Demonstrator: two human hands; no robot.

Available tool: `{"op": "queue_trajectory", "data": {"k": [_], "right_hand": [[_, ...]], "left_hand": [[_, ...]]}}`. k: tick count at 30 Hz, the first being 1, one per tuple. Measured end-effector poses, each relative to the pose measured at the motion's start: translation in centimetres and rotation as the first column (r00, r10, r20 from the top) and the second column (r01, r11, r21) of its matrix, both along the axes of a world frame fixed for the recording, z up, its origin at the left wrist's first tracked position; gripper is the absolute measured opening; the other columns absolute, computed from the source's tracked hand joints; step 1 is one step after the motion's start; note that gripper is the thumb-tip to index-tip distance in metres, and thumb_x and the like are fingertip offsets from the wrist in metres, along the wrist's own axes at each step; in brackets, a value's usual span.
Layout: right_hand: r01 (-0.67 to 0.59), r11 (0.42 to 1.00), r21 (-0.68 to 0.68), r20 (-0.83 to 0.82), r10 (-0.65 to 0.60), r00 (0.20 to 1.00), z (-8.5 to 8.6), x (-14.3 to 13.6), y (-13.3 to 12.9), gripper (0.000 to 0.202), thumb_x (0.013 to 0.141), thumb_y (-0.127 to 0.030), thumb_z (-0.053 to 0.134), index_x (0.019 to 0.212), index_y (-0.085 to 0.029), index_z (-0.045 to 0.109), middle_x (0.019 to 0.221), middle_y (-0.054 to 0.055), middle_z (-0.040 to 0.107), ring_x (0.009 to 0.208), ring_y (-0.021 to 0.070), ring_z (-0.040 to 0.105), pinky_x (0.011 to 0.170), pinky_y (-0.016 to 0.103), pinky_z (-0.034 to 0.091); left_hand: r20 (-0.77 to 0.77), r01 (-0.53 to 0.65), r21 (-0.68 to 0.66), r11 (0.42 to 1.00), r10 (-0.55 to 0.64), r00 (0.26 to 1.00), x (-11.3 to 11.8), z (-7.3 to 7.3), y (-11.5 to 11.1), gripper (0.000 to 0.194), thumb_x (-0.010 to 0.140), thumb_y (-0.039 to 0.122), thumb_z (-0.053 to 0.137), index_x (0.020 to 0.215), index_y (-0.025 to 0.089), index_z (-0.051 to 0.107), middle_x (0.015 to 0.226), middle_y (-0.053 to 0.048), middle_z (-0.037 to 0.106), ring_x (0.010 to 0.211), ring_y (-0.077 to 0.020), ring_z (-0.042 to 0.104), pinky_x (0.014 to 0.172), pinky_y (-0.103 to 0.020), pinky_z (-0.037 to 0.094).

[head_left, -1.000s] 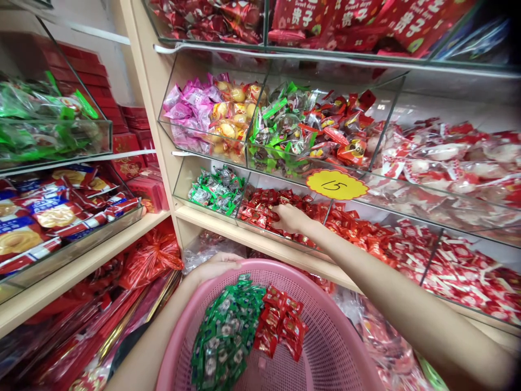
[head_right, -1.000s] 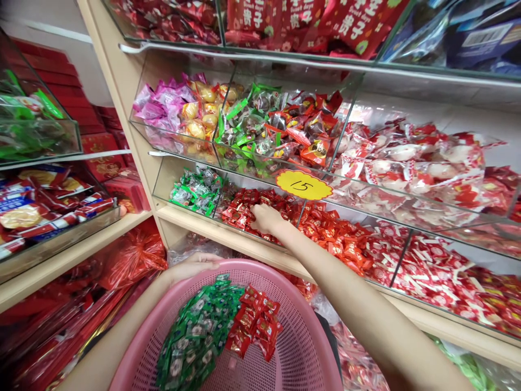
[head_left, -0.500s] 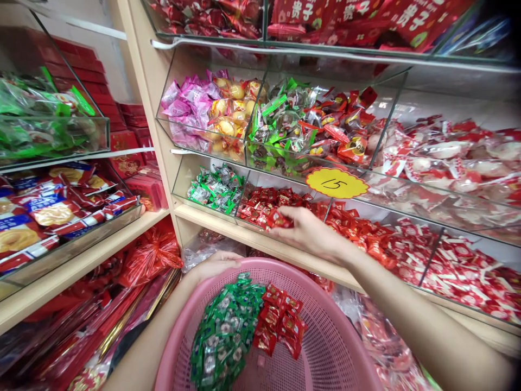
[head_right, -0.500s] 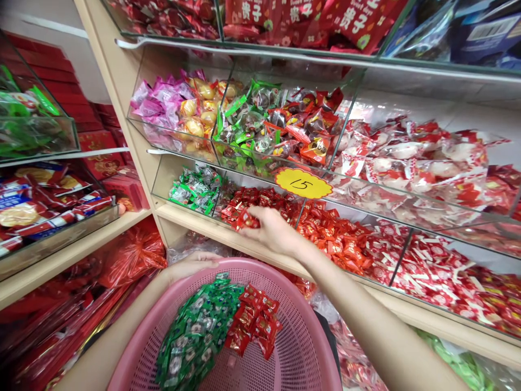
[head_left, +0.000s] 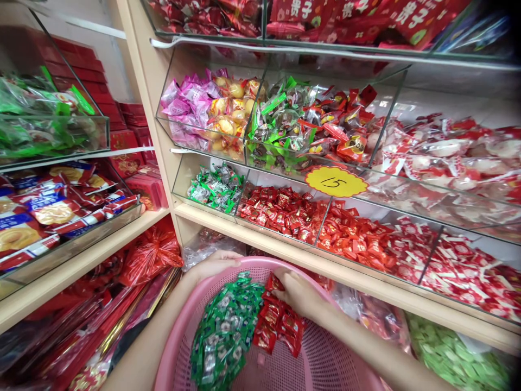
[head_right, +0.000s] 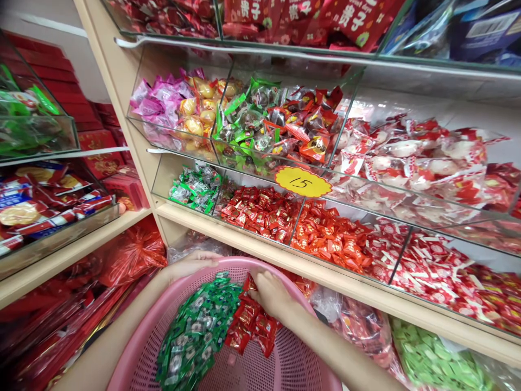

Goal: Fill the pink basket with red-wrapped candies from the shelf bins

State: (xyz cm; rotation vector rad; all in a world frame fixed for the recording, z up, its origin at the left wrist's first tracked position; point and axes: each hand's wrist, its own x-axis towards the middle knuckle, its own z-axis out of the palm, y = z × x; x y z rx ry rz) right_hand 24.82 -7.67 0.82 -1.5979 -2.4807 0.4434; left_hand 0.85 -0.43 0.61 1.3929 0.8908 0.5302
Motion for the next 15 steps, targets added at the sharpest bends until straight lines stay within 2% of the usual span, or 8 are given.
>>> {"op": "queue_trajectory", "data": {"k": [6,15], "right_hand": [[0.091,0.996,0.015,0.171,-0.092,0.981,-0.1,-0.5,-0.5,0.033,0.075,-0.017,0.046,0.107,-0.015,0.044,0.108,0.011,0.052,0.094,0.0206,0.050,0.080,0.031,0.038],[0.100,0.995,0.024,0.276,-0.103,0.956,0.9,-1.0,-0.9,0.026,0.078,-0.026,0.046,0.101,-0.015,0.048,0.104,0.012,0.053,0.091,0.0220,0.054,0.075,0.030,0.041]], "left_hand": [[-0.047,-0.003,0.091,0.996,0.007,0.999,-0.2,-0.5,0.4,0.044,0.064,0.037,0.062,0.100,0.013,0.062,0.101,-0.006,0.063,0.094,-0.0213,0.055,0.082,-0.027,0.040],[-0.098,0.020,0.168,0.986,-0.003,0.995,-0.6,-1.2,0.8,0.039,0.066,0.034,0.060,0.099,0.014,0.062,0.096,-0.005,0.065,0.095,-0.0211,0.054,0.084,-0.028,0.039]]}}
